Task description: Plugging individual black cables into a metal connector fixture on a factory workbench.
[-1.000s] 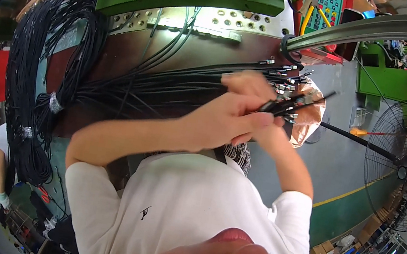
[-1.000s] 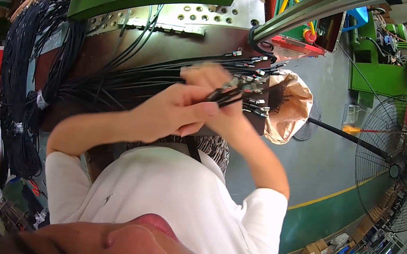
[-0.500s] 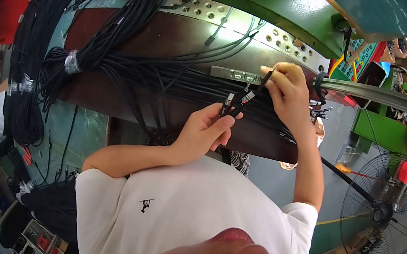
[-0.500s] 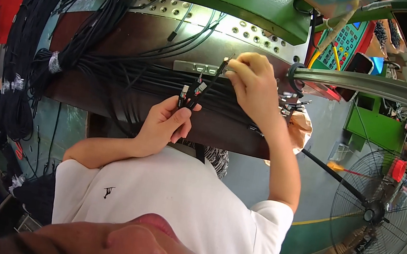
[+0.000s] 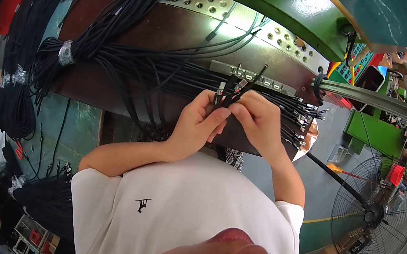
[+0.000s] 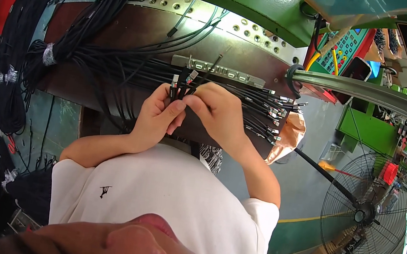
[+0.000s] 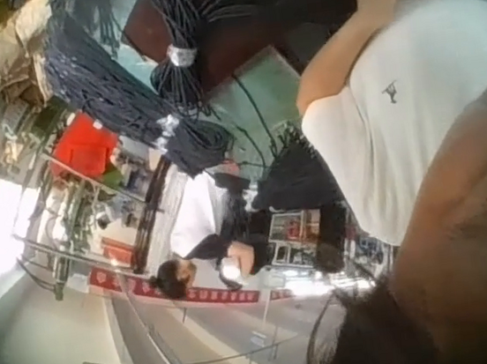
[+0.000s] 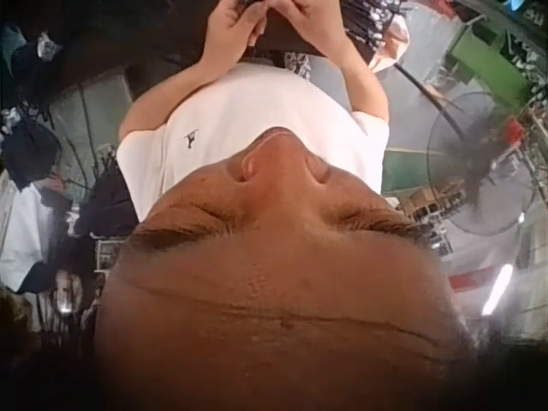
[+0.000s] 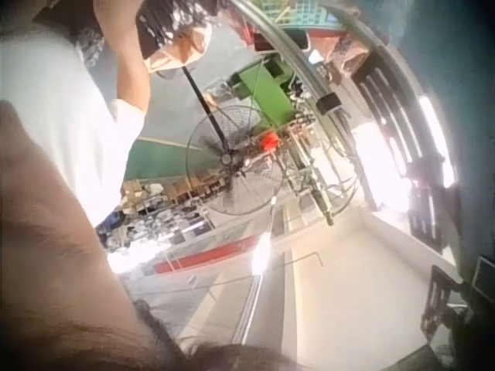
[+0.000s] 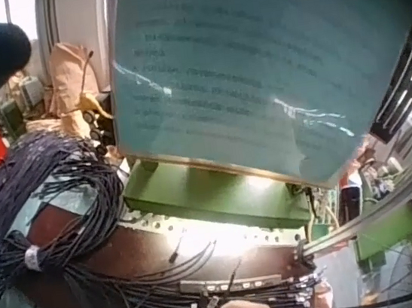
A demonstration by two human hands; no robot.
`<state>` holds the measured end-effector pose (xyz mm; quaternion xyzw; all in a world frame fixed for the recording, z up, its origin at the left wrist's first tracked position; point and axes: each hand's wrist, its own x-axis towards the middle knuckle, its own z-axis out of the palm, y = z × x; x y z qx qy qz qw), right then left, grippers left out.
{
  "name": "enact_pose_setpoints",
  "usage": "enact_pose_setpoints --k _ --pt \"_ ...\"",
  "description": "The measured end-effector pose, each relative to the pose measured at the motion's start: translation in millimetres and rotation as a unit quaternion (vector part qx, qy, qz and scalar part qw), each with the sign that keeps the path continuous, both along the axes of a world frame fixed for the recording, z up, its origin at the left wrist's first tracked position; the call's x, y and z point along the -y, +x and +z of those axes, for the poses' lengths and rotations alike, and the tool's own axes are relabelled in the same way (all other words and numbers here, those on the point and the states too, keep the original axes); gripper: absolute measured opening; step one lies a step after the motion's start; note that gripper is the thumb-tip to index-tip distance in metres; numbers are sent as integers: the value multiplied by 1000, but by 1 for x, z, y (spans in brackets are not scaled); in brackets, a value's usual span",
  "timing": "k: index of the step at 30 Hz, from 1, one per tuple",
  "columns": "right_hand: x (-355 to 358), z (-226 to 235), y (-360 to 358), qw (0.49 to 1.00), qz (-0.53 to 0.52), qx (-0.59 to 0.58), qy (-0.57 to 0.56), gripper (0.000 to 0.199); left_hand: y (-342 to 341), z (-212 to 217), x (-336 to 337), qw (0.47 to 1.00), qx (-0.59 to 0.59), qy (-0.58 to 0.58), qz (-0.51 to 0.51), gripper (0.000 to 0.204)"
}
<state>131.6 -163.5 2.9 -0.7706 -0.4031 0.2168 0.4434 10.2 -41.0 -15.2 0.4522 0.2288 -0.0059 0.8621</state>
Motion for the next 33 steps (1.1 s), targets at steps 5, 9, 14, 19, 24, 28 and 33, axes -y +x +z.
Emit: enact_pose_setpoints --k 5,9,14,19,24,28,33 --pt "-9 2 40 860 -80 504 -12 37 -1 9 1 998 -30 -7 -61 17" --pt "-8 -15 42 895 -10 445 -36 23 -8 9 -3 997 -23 -8 -71 27" --pt "-26 -29 28 966 -57 245 64 14 2 16 -30 999 25 -31 -31 25" --pt "-27 -30 29 984 -64 154 54 13 7 20 -26 994 -1 -79 -71 25" --pt "-28 -25 26 976 -74 203 2 10 8 21 -22 994 11 -74 -76 24" --pt "-19 -16 34 935 -17 353 21 20 9 18 -24 995 4 -73 -71 25" --pt "-12 8 27 900 27 434 30 24 17 28 -29 978 -7 -53 -200 25"
